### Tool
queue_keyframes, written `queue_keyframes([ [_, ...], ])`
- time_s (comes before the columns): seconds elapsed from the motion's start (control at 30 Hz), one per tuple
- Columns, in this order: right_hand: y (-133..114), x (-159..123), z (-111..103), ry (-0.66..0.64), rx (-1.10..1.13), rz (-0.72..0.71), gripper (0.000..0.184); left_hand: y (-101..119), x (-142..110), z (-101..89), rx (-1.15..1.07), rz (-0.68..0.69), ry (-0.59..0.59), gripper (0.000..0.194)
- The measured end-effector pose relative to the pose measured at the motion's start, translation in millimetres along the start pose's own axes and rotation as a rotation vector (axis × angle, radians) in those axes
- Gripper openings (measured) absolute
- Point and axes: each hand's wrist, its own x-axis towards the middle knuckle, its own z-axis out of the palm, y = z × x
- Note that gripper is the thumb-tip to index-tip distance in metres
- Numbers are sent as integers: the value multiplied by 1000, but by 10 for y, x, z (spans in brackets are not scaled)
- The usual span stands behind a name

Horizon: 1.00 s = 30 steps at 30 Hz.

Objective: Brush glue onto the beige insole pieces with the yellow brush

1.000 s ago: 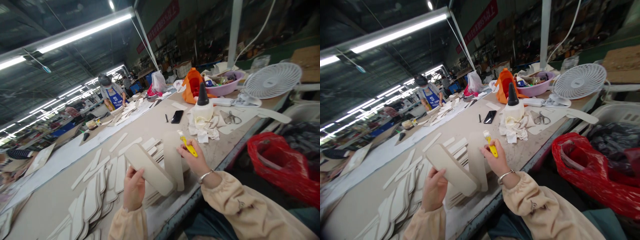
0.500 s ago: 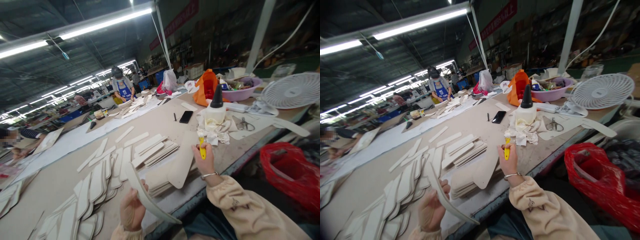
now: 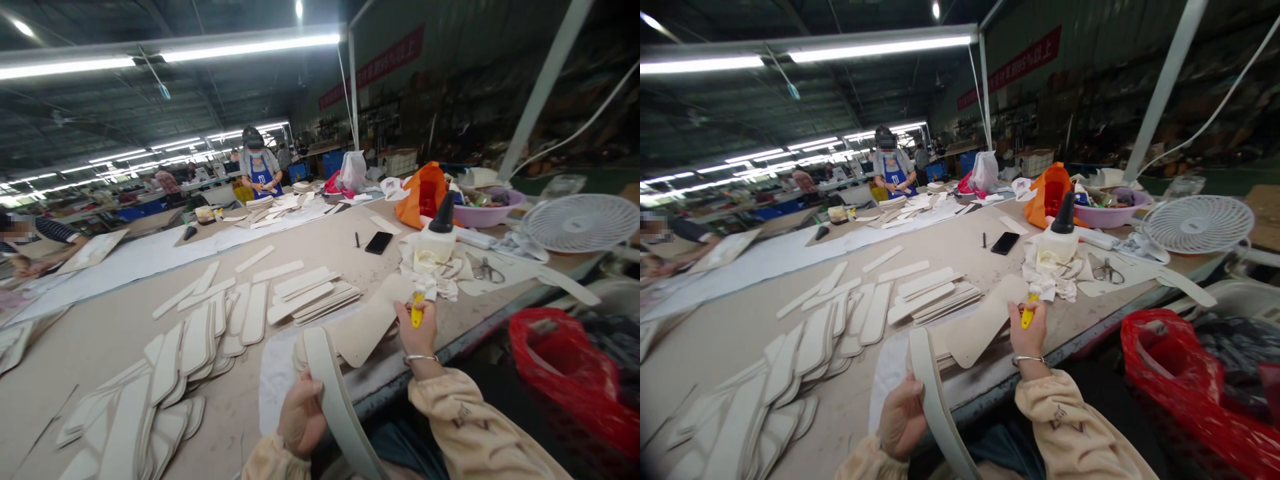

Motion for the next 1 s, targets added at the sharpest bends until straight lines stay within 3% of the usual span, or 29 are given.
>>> queue_keyframes([
  [0.13, 3, -18, -83, 60, -72, 9, 47, 3, -32, -59, 19, 26, 13, 38],
  [0.23, -3, -63, -114, 72, -202, -1, 47, -40, 37, -189, 35, -16, -70, 35],
  [0.37, -65, -218, -89, -1, -293, -124, 46, -92, 239, -379, 84, -43, -191, 41],
  [0.5, -155, -411, -91, -121, -326, -212, 49, -131, 266, -449, 68, -54, -167, 42],
  [0.73, -111, -484, -172, -210, -294, -263, 47, -109, 110, -286, 3, -3, 2, 49],
  [1.0, -106, -409, -215, -198, -277, -301, 44, 19, 134, -85, 59, 121, 50, 54],
])
